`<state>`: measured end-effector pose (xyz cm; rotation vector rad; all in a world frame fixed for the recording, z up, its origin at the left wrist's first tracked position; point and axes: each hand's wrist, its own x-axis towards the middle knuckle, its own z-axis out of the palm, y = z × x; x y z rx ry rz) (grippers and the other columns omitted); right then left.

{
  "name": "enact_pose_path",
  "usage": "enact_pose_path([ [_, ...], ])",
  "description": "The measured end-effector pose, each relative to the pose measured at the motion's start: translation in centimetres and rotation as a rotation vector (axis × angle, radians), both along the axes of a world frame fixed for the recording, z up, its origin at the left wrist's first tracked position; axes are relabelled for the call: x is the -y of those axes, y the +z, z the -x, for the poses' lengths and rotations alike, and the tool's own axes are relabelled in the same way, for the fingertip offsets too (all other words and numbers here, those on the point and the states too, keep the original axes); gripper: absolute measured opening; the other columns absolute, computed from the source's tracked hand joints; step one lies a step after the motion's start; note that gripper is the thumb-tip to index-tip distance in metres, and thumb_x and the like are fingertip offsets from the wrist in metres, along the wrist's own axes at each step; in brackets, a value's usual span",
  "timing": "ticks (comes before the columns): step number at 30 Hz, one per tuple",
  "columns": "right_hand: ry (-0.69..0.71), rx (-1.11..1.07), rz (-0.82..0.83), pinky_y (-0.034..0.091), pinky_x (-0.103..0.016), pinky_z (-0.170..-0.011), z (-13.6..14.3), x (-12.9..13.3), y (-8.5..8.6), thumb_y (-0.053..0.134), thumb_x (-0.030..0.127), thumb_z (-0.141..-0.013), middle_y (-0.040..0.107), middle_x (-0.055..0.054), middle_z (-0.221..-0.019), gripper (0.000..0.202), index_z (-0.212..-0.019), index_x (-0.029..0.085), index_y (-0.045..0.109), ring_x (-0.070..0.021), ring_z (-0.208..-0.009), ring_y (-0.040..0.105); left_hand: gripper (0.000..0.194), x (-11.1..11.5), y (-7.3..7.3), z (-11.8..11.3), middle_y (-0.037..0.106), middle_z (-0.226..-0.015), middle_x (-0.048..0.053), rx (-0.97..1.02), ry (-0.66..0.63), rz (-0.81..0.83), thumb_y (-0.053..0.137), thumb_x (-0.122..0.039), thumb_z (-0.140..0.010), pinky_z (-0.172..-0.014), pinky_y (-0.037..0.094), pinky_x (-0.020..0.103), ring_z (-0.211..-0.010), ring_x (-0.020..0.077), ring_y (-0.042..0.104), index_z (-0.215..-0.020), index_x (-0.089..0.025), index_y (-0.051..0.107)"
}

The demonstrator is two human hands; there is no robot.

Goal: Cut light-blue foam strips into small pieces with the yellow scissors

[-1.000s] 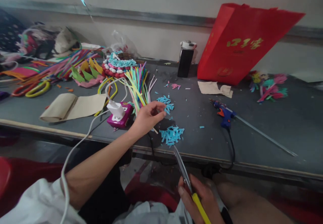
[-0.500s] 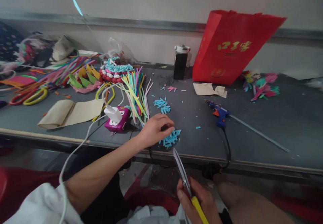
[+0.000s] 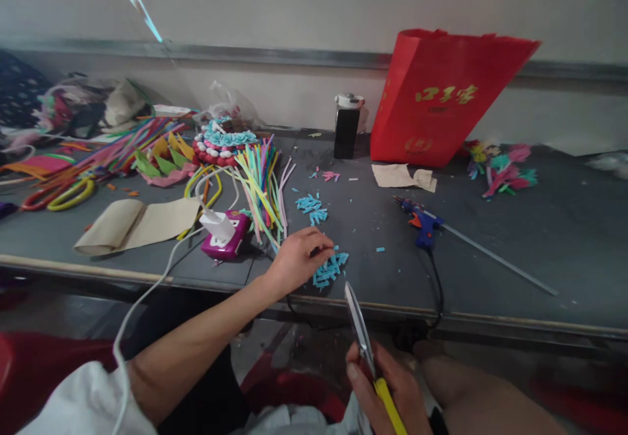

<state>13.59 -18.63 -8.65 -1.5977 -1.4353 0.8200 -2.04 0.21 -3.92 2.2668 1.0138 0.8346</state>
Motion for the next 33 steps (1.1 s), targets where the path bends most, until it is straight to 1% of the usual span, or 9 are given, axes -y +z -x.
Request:
enact_pose_path([
  [3,0.001,0.003,-0.017,0.041,-0.016,-0.041,0.1,-0.1,-0.1,0.049,0.054,-0.088,0.06,0.002,-0.055,0.037,-0.077,0.021,0.063,-0.0098,-0.042,0.052,0.011,0.1,-0.3,0.3,0.062,-0.082,0.004,0.094,0.015,0.039,0.056,-0.019,-0.086,-0.062,0.041,0.023,-0.071,0.0129,0.056,-0.088,-0.017,0.068],
  [6,0.025,0.012,-0.025,0.042,-0.017,-0.042,0.2,-0.4,-0.3,0.047,0.054,-0.089,0.058,0.003,-0.053,0.037,-0.077,0.022,0.063,-0.0099,-0.04,0.051,0.009,0.3,-0.3,0.6,0.062,-0.079,0.003,0.104,0.02,0.064,0.058,-0.017,-0.083,-0.061,0.041,0.023,-0.069,0.0127,0.055,-0.085,-0.017,0.067],
  [12,0.014,0.07,-0.07,0.042,-0.015,-0.043,0.3,-1.0,0.2,0.049,0.047,-0.087,0.053,0.005,-0.049,0.031,-0.076,0.022,0.062,-0.0089,-0.039,0.05,0.007,1.0,0.7,1.0,0.06,-0.07,0.0,0.084,0.061,0.163,0.06,-0.018,-0.08,-0.058,0.039,0.022,-0.063,0.0112,0.053,-0.075,-0.017,0.065],
  [15,0.021,0.112,-0.091,0.044,-0.016,-0.046,-0.1,-1.5,1.2,0.05,0.043,-0.088,0.057,0.005,-0.055,0.025,-0.08,0.022,0.062,-0.0095,-0.043,0.054,0.011,1.1,1.2,1.1,0.057,-0.066,-0.002,0.168,0.097,0.313,0.062,-0.025,-0.079,-0.055,0.037,0.021,-0.06,0.01,0.049,-0.073,-0.016,0.064],
  [19,0.049,0.238,-0.19,0.05,-0.019,-0.063,-1.5,-2.7,3.1,0.052,0.037,-0.089,0.066,0.002,-0.068,0.017,-0.089,0.023,0.063,-0.0123,-0.058,0.064,0.016,1.0,1.9,0.9,0.055,-0.065,-0.003,0.44,0.092,0.61,0.068,-0.03,-0.076,-0.053,0.035,0.02,-0.055,0.0073,0.046,-0.076,-0.014,0.063],
  [22,0.092,0.352,-0.197,0.048,-0.018,-0.056,-2.9,-4.5,4.5,0.05,0.036,-0.091,0.066,0.002,-0.067,0.017,-0.093,0.023,0.062,-0.0117,-0.054,0.064,0.018,0.9,2.6,0.5,0.054,-0.064,-0.004,0.586,0.106,0.82,0.071,-0.028,-0.071,-0.051,0.035,0.02,-0.05,0.0058,0.045,-0.078,-0.014,0.063],
  [26,0.107,0.437,-0.22,0.048,-0.021,-0.058,-4.5,-7.3,5.8,0.049,0.036,-0.092,0.069,0.0,-0.075,0.019,-0.097,0.022,0.06,-0.0132,-0.06,0.065,0.014,0.6,3.0,-0.6,0.058,-0.065,-0.002,0.594,0.072,0.991,0.074,-0.022,-0.067,-0.05,0.036,0.02,-0.049,0.005,0.046,-0.074,-0.013,0.065],
  [30,0.081,0.454,-0.253,0.046,-0.021,-0.056,-4.9,-8.3,5.9,0.05,0.034,-0.092,0.065,0.002,-0.071,0.016,-0.099,0.022,0.059,-0.0123,-0.057,0.062,0.012,0.4,2.6,-1.7,0.06,-0.065,-0.001,0.712,0.011,1.112,0.073,-0.018,-0.069,-0.05,0.038,0.02,-0.049,0.006,0.049,-0.075,-0.013,0.065],
  [33,-0.016,0.577,-0.406,0.048,-0.025,-0.063,-4.8,-8.0,5.1,0.053,0.033,-0.092,0.067,-0.003,-0.083,0.021,-0.107,0.02,0.058,-0.0156,-0.069,0.064,0.012,0.6,2.2,-1.8,0.061,-0.064,-0.001,0.88,0.001,1.135,0.073,-0.017,-0.071,-0.051,0.04,0.02,-0.05,0.0073,0.052,-0.078,-0.014,0.064],
])
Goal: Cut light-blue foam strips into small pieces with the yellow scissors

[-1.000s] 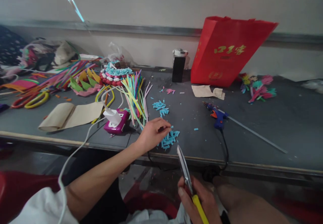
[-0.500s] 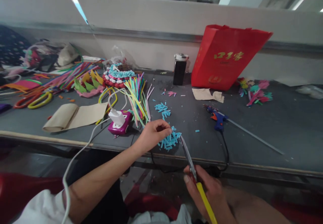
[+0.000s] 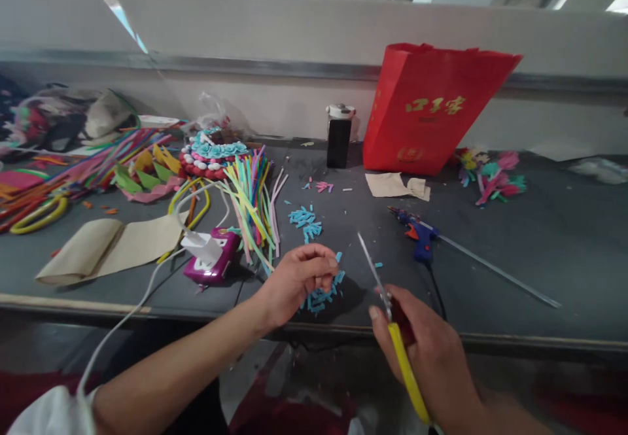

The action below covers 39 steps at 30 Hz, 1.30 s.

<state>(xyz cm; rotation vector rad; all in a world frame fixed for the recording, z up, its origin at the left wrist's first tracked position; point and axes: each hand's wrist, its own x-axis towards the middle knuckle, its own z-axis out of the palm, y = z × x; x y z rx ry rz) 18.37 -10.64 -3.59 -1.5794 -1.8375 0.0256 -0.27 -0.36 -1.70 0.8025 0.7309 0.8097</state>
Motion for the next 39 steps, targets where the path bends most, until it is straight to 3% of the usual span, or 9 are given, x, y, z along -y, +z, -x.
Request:
enact_pose_path([
  [3,0.005,0.094,-0.081,0.048,-0.03,-0.07,0.1,0.2,-1.0,0.055,0.032,-0.091,0.067,-0.006,-0.088,0.027,-0.114,0.017,0.057,-0.0187,-0.076,0.062,0.012,0.4,-0.1,0.6,0.065,-0.067,0.0,0.091,0.038,0.008,0.073,-0.015,-0.072,-0.054,0.043,0.021,-0.051,0.0082,0.054,-0.078,-0.015,0.063],
  [11,0.129,0.156,0.004,0.049,-0.032,-0.071,0.2,-0.6,-2.8,0.056,0.026,-0.087,0.064,-0.004,-0.083,0.04,-0.127,0.018,0.053,-0.0202,-0.077,0.06,0.01,0.9,0.2,1.6,0.065,-0.058,-0.001,0.182,0.094,0.081,0.075,-0.014,-0.072,-0.052,0.047,0.02,-0.048,0.0086,0.058,-0.075,-0.014,0.065],
  [22,0.148,0.166,-0.113,0.046,-0.028,-0.069,1.0,-0.2,-2.9,0.053,0.024,-0.09,0.062,-0.002,-0.075,0.036,-0.124,0.014,0.055,-0.0168,-0.07,0.058,0.009,1.8,0.2,1.3,0.066,-0.06,-0.001,0.245,0.125,0.086,0.074,-0.013,-0.073,-0.056,0.049,0.018,-0.052,0.008,0.06,-0.075,-0.014,0.065],
  [34,0.148,0.197,-0.096,0.046,-0.027,-0.064,1.1,0.0,-3.3,0.046,0.024,-0.092,0.059,-0.002,-0.07,0.031,-0.119,0.012,0.056,-0.0166,-0.064,0.058,0.008,2.1,0.0,1.2,0.068,-0.064,-0.001,0.266,0.157,0.067,0.072,-0.013,-0.073,-0.057,0.05,0.017,-0.054,0.0083,0.062,-0.075,-0.015,0.065],
  [39,0.14,0.197,-0.076,0.047,-0.024,-0.058,1.3,0.0,-2.6,0.043,0.024,-0.093,0.06,-0.002,-0.066,0.03,-0.116,0.012,0.058,-0.0156,-0.061,0.059,0.007,2.1,0.1,1.3,0.068,-0.067,-0.001,0.263,0.147,0.061,0.07,-0.011,-0.075,-0.058,0.05,0.018,-0.055,0.0084,0.062,-0.076,-0.015,0.065],
])
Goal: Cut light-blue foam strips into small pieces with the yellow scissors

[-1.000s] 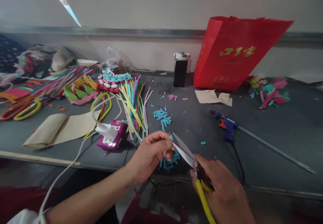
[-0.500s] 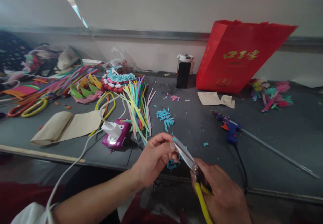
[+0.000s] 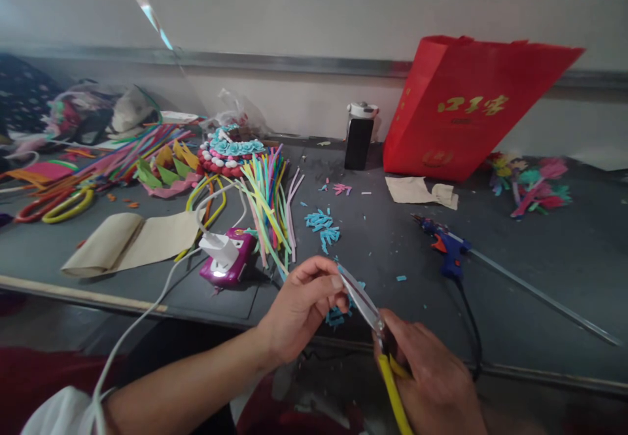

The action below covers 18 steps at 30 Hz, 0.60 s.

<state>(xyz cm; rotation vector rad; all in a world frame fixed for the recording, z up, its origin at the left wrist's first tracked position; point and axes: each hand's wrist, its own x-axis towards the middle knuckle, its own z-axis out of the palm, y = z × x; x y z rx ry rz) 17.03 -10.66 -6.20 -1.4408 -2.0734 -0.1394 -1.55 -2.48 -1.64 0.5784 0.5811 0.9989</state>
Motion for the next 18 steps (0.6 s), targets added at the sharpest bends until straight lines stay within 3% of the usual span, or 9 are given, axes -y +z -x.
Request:
enact_pose_path([
  [5,0.006,0.01,-0.024,0.046,-0.022,-0.05,0.1,-0.06,0.63,0.039,0.026,-0.094,0.062,-0.003,-0.065,0.03,-0.111,0.012,0.059,-0.0153,-0.058,0.061,0.009,0.11,0.21,0.03,0.067,-0.065,-0.001,-0.011,-0.002,0.002,0.072,-0.012,-0.074,-0.057,0.049,0.018,-0.055,0.0086,0.061,-0.075,-0.015,0.064],
  [14,0.013,-0.052,0.052,0.05,-0.022,-0.052,-0.24,0.21,-0.31,0.043,0.027,-0.094,0.063,-0.001,-0.062,0.028,-0.11,0.013,0.061,-0.0143,-0.053,0.061,0.011,-0.05,0.1,0.09,0.066,-0.066,0.0,-0.036,-0.014,-0.005,0.074,-0.015,-0.072,-0.057,0.048,0.02,-0.056,0.0092,0.059,-0.074,-0.014,0.063],
  [18,-0.049,-0.162,0.035,0.051,-0.022,-0.054,-0.09,0.34,-0.01,0.051,0.03,-0.092,0.068,-0.001,-0.07,0.021,-0.104,0.019,0.063,-0.0141,-0.056,0.064,0.009,-0.16,-0.01,0.32,0.066,-0.073,0.001,-0.046,-0.024,-0.053,0.071,-0.015,-0.074,-0.059,0.046,0.022,-0.057,0.009,0.058,-0.075,-0.015,0.062],
])
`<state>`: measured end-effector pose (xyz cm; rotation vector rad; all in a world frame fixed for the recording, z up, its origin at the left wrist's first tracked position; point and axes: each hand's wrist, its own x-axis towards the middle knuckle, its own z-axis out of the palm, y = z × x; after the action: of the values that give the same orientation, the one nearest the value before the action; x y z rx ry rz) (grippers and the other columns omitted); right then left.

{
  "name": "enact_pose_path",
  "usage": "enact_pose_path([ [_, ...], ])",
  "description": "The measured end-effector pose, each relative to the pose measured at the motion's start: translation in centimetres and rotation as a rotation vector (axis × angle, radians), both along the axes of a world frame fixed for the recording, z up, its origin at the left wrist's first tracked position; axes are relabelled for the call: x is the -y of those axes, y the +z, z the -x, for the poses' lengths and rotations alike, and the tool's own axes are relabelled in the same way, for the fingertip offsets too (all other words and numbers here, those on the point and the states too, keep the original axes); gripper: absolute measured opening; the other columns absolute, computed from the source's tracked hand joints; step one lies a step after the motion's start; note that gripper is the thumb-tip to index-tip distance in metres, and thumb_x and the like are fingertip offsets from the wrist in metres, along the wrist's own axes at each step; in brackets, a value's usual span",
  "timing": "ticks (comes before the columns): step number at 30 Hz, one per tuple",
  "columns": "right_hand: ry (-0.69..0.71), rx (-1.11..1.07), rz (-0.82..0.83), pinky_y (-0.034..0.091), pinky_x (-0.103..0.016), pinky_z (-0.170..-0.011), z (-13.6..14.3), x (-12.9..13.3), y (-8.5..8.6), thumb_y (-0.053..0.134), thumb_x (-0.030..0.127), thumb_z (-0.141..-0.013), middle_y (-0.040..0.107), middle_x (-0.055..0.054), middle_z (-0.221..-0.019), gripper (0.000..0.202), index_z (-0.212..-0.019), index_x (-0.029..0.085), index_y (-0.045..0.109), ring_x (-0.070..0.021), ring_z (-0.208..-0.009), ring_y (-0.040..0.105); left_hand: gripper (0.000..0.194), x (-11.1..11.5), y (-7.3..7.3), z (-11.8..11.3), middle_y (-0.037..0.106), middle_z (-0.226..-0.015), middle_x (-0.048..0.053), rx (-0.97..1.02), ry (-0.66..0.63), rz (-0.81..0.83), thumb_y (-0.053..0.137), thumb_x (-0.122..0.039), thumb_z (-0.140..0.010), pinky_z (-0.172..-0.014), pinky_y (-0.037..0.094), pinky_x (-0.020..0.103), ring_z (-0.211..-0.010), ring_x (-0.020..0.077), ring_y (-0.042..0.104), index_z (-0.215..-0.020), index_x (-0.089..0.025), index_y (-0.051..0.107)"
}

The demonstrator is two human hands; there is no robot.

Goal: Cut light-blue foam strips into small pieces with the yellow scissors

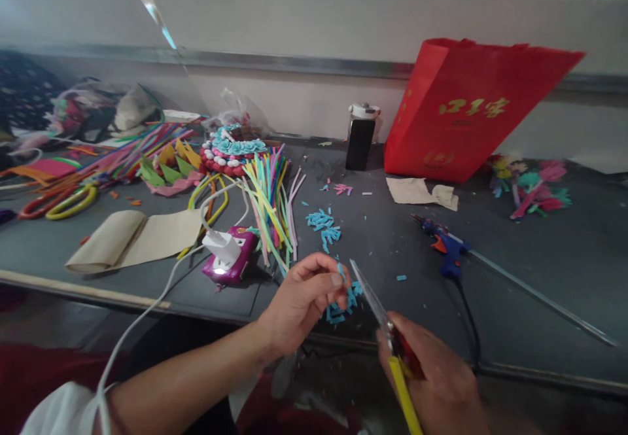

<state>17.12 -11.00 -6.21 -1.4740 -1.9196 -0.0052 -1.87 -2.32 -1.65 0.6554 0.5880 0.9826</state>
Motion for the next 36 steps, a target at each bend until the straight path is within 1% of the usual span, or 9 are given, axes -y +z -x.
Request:
enact_pose_path([
  [3,-0.075,-0.164,0.021,0.051,-0.02,-0.055,0.4,0.2,0.9,0.057,0.034,-0.089,0.07,0.0,-0.072,0.016,-0.094,0.021,0.064,-0.0132,-0.056,0.066,0.01,0.1,0.1,0.1,0.064,-0.076,0.001,-0.05,-0.018,-0.068,0.069,-0.016,-0.075,-0.06,0.044,0.023,-0.057,0.0083,0.056,-0.074,-0.015,0.06],
  [6,-0.085,-0.375,0.192,0.048,-0.017,-0.05,1.0,0.5,2.1,0.057,0.038,-0.088,0.063,0.004,-0.061,0.016,-0.087,0.023,0.063,-0.0102,-0.048,0.06,0.009,0.5,0.1,0.0,0.064,-0.073,0.001,-0.264,-0.035,-0.196,0.069,-0.018,-0.075,-0.059,0.041,0.022,-0.057,0.0088,0.052,-0.074,-0.015,0.061],
  [11,-0.049,-0.6,0.345,0.045,-0.018,-0.046,2.2,0.8,3.1,0.056,0.043,-0.087,0.054,0.005,-0.051,0.023,-0.083,0.021,0.062,-0.0105,-0.045,0.053,0.009,1.5,-0.5,-0.2,0.063,-0.073,0.003,-0.707,-0.003,-0.7,0.063,-0.009,-0.073,-0.067,0.042,0.025,-0.069,0.0142,0.056,-0.072,-0.017,0.064],
  [14,-0.055,-0.632,0.343,0.045,-0.018,-0.046,2.7,0.7,3.2,0.059,0.043,-0.084,0.054,0.005,-0.053,0.022,-0.081,0.021,0.063,-0.0097,-0.045,0.052,0.016,1.9,-1.1,0.0,0.065,-0.077,0.004,-0.766,-0.031,-0.921,0.06,-0.007,-0.074,-0.07,0.042,0.025,-0.072,0.0157,0.058,-0.08,-0.019,0.068],
  [21,-0.004,-0.704,0.446,0.038,-0.016,-0.037,2.7,0.5,2.8,0.057,0.042,-0.088,0.046,0.009,-0.049,0.023,-0.09,0.019,0.061,-0.0065,-0.034,0.041,0.019,2.4,-1.8,0.1,0.069,-0.084,0.009,-0.822,-0.031,-1.057,0.063,-0.009,-0.074,-0.079,0.042,0.031,-0.078,0.0201,0.059,-0.083,-0.023,0.072],
  [26,0.003,-0.639,0.382,0.039,-0.017,-0.039,2.7,0.4,2.9,0.053,0.037,-0.09,0.045,0.008,-0.047,0.02,-0.085,0.019,0.062,-0.0074,-0.036,0.043,0.016,2.7,-1.1,-0.2,0.068,-0.08,0.008,-0.796,-0.07,-1.057,0.062,-0.008,-0.075,-0.076,0.042,0.03,-0.074,0.0184,0.059,-0.079,-0.021,0.071],
  [28,-0.025,-0.634,0.377,0.039,-0.017,-0.04,2.7,0.5,3.3,0.053,0.037,-0.089,0.047,0.007,-0.048,0.021,-0.083,0.019,0.062,-0.0079,-0.038,0.044,0.013,2.5,-0.4,-0.2,0.067,-0.079,0.007,-0.784,-0.086,-0.98,0.061,-0.01,-0.076,-0.072,0.043,0.028,-0.073,0.017,0.058,-0.081,-0.019,0.069],
  [31,-0.025,-0.626,0.366,0.04,-0.017,-0.042,2.4,0.5,3.8,0.053,0.038,-0.089,0.048,0.006,-0.05,0.022,-0.081,0.019,0.062,-0.0082,-0.041,0.046,0.004,1.8,0.4,0.0,0.063,-0.072,0.003,-0.724,-0.211,-0.691,0.061,-0.017,-0.079,-0.063,0.042,0.023,-0.065,0.013,0.054,-0.079,-0.016,0.065],
  [36,0.037,-0.563,0.382,0.041,-0.018,-0.045,1.6,0.4,4.1,0.052,0.036,-0.09,0.046,0.007,-0.047,0.02,-0.079,0.02,0.06,-0.0087,-0.042,0.047,0.017,0.9,0.6,0.3,0.063,-0.066,0.001,-0.485,-0.53,-0.234,0.066,-0.031,-0.079,-0.051,0.039,0.018,-0.053,0.0081,0.049,-0.076,-0.015,0.065],
])
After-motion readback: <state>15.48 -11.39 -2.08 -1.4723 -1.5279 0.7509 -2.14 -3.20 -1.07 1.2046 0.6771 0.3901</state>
